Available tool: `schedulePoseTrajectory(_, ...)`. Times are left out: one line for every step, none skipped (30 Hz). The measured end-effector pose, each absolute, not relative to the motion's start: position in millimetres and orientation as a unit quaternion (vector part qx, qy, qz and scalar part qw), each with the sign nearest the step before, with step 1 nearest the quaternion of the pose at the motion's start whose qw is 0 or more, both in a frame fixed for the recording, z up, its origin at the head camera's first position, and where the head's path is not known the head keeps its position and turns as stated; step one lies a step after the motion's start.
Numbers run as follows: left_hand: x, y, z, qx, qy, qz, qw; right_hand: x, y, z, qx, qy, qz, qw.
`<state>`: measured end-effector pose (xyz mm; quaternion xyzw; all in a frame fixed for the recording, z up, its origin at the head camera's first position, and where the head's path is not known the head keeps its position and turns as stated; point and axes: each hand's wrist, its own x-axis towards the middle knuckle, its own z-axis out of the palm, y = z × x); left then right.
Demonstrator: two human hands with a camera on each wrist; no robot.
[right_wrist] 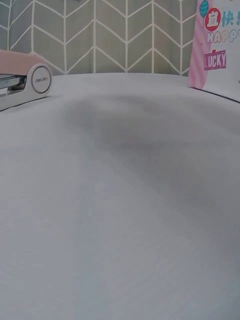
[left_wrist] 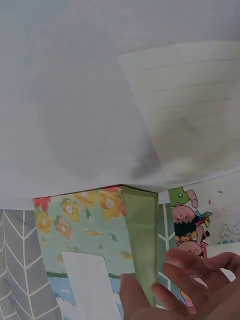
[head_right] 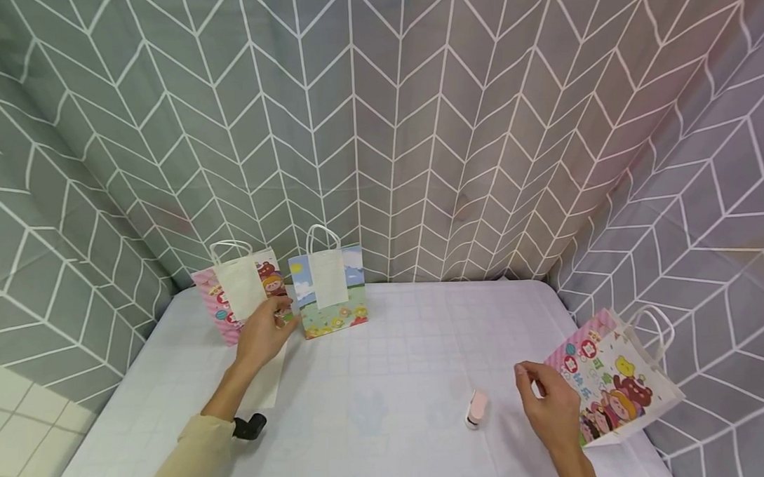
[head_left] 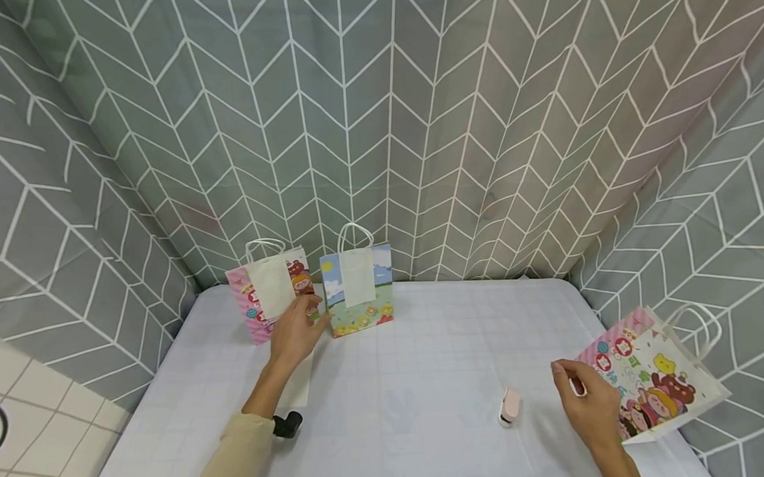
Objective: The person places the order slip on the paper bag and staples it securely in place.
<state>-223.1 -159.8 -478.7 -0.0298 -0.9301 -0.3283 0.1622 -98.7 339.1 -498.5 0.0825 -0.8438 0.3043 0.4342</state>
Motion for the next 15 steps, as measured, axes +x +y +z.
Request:
schedulePoseTrajectory(-221.3, -161.3, -478.0, -0.038, -0.933, -0.323, 0.152, -98.4, 340.9, -497.3, 0.083, -0.824, 0.305, 0.47)
schedulePoseTrajectory(-219.3, -162.7, -477.0, -0.047, -0.937, -0.317, 0.138, -98.0, 342.1, -496.2, 0.077, -0.806, 0.305, 0.501)
schedulePoseTrajectory(-217.7, -164.0, -476.1, -0.055, -0.941, -0.311, 0.124, -97.0, 343.0, -494.9, 0.069, -0.791, 0.301, 0.528)
schedulePoseTrajectory(-216.0, -165.3, -474.9, -0.064, -0.945, -0.303, 0.108, -96.5, 343.1, -493.5, 0.057, -0.774, 0.297, 0.556)
schedulePoseTrajectory(-214.5, -166.7, -473.7, -0.072, -0.949, -0.293, 0.088, -95.8, 342.6, -491.6, 0.043, -0.759, 0.293, 0.58)
schedulePoseTrajectory(-212.8, -168.2, -472.4, -0.081, -0.953, -0.284, 0.068, -95.1, 341.7, -489.5, 0.025, -0.745, 0.287, 0.601)
schedulePoseTrajectory(-211.3, -169.7, -471.4, -0.089, -0.957, -0.271, 0.048, -94.6, 339.6, -486.7, 0.006, -0.729, 0.279, 0.625)
schedulePoseTrajectory(-209.6, -171.1, -469.9, -0.096, -0.96, -0.262, 0.027, -94.5, 337.4, -483.7, -0.014, -0.71, 0.272, 0.649)
schedulePoseTrajectory(-208.2, -172.5, -468.6, -0.103, -0.962, -0.252, 0.008, -94.7, 334.8, -480.7, -0.034, -0.691, 0.265, 0.671)
schedulePoseTrajectory(-206.9, -174.2, -467.4, -0.108, -0.965, -0.241, -0.009, -95.3, 332.2, -477.8, -0.05, -0.67, 0.263, 0.693)
schedulePoseTrajectory(-205.9, -175.9, -466.6, -0.111, -0.966, -0.232, -0.024, -96.0, 330.1, -475.3, -0.064, -0.652, 0.257, 0.711)
schedulePoseTrajectory(-205.1, -177.3, -465.8, -0.112, -0.968, -0.223, -0.036, -96.7, 328.6, -473.1, -0.074, -0.632, 0.252, 0.729)
schedulePoseTrajectory(-204.4, -178.9, -465.2, -0.112, -0.969, -0.215, -0.047, -97.6, 327.7, -471.4, -0.079, -0.611, 0.249, 0.748)
schedulePoseTrajectory(-203.5, -180.4, -464.6, -0.111, -0.97, -0.208, -0.055, -98.8, 327.8, -470.6, -0.08, -0.592, 0.246, 0.763)
schedulePoseTrajectory(-202.8, -181.9, -464.1, -0.108, -0.972, -0.199, -0.06, -99.6, 328.4, -470.5, -0.08, -0.582, 0.238, 0.774)
